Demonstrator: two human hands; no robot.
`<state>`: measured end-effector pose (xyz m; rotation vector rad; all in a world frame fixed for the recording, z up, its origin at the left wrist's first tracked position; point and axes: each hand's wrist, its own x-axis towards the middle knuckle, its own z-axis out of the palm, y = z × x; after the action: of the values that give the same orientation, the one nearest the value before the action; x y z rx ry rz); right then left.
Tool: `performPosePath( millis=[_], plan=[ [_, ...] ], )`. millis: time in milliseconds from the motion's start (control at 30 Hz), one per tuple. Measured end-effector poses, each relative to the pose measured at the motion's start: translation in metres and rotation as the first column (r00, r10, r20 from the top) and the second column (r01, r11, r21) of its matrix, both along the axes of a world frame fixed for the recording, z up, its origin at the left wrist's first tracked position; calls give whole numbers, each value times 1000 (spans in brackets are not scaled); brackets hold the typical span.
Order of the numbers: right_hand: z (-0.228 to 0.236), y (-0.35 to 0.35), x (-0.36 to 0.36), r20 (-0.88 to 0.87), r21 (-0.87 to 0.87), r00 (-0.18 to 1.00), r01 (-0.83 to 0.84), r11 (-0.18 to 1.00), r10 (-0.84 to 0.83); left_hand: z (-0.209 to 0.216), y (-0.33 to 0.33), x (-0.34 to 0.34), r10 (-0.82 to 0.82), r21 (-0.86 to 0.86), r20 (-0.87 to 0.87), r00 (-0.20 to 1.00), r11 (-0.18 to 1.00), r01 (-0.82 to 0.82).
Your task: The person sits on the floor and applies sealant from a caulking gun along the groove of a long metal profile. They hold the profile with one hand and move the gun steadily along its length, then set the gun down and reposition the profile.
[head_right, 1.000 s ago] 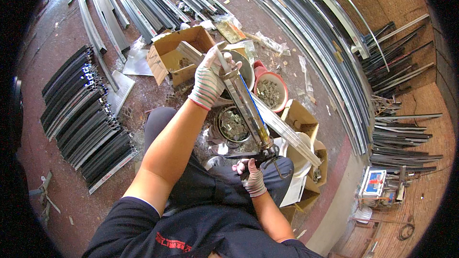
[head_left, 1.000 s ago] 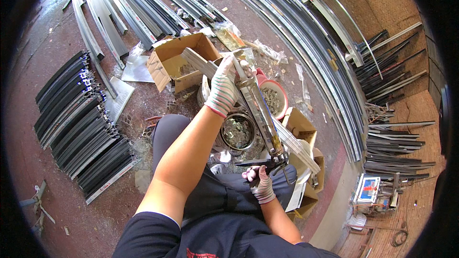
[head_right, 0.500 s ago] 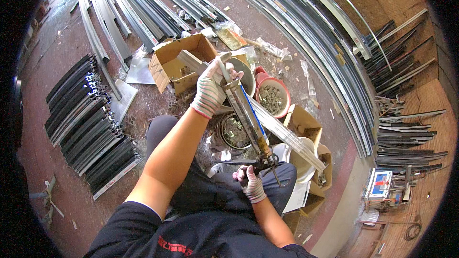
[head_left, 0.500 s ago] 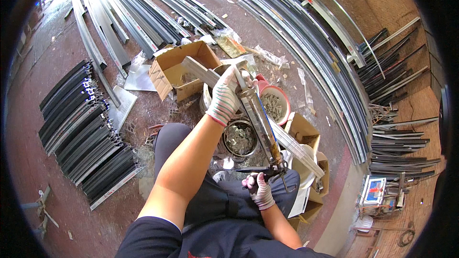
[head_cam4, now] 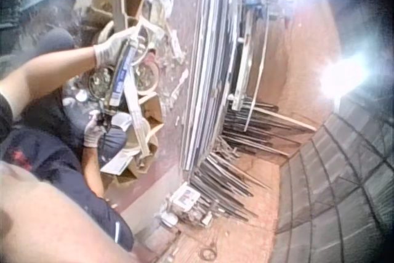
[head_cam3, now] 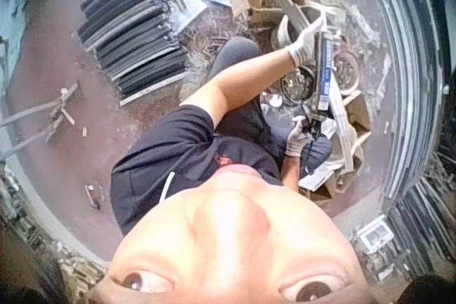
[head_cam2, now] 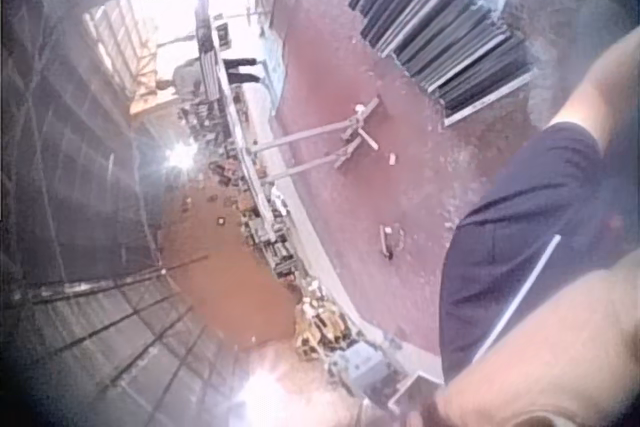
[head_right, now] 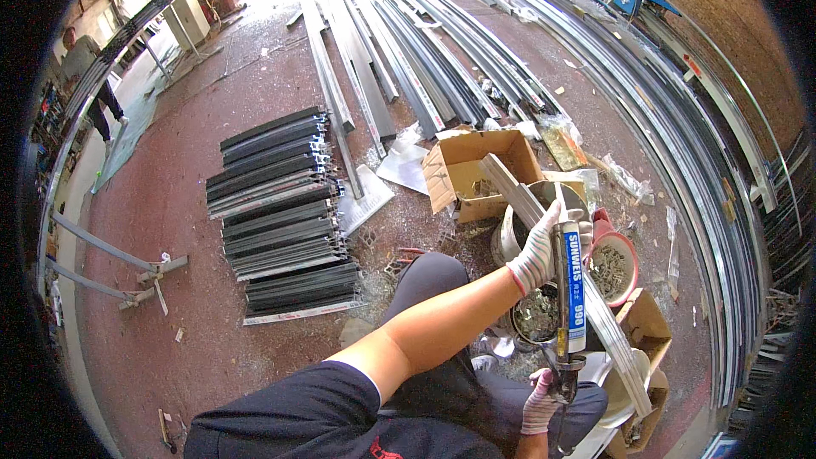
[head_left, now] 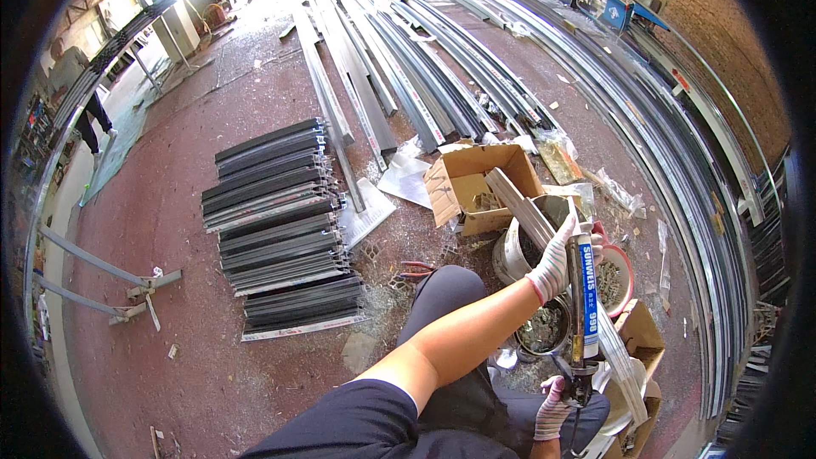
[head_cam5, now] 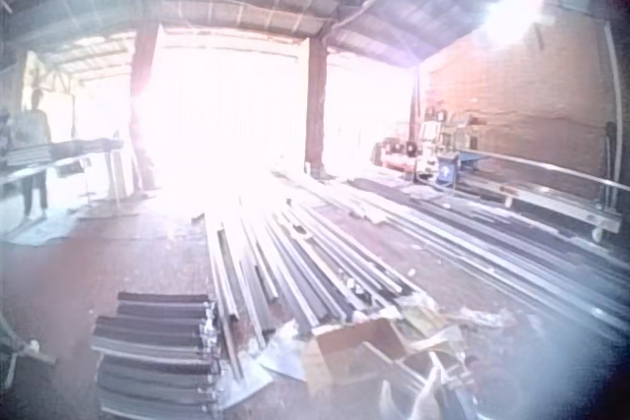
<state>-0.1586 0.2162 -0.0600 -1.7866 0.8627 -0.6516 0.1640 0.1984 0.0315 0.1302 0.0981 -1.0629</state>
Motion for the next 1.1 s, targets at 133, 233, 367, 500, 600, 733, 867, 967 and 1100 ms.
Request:
performPosePath(
  millis=[133,233,367,500,600,733,867,967,1100],
  plan=[
    [-6,-11,-10,-32,-13,999,28,1000,-29,-3,2,0,-67,-56,16,998,996,68],
    [-6,-18,-19,-160,-18,984,71,997,-73,0,2,-1,-64,45,47,997,997,62],
    [-5,-24,-23,-247,-111,957,129,985,-153,-5,-4,-6,-94,130,155,983,989,74],
    [-1,-33,-26,-253,-159,949,151,976,-188,-19,-17,-20,-65,282,456,888,956,-76],
    [-4,-43,-29,-164,-153,976,116,981,-140,-30,-24,-31,-106,361,462,881,930,-77],
    [-7,-52,-38,-86,-175,988,116,978,-132,-37,-27,-38,-182,422,466,866,906,-37],
    [11,-55,-34,70,73,994,75,995,-80,-35,-21,-44,-302,469,455,837,881,63],
    [30,-46,-20,235,256,963,69,964,-132,-32,-16,-50,-307,452,462,832,889,77],
    [38,-38,-9,327,342,934,23,940,-142,-30,-14,-53,-313,459,461,830,885,79]
  ],
)
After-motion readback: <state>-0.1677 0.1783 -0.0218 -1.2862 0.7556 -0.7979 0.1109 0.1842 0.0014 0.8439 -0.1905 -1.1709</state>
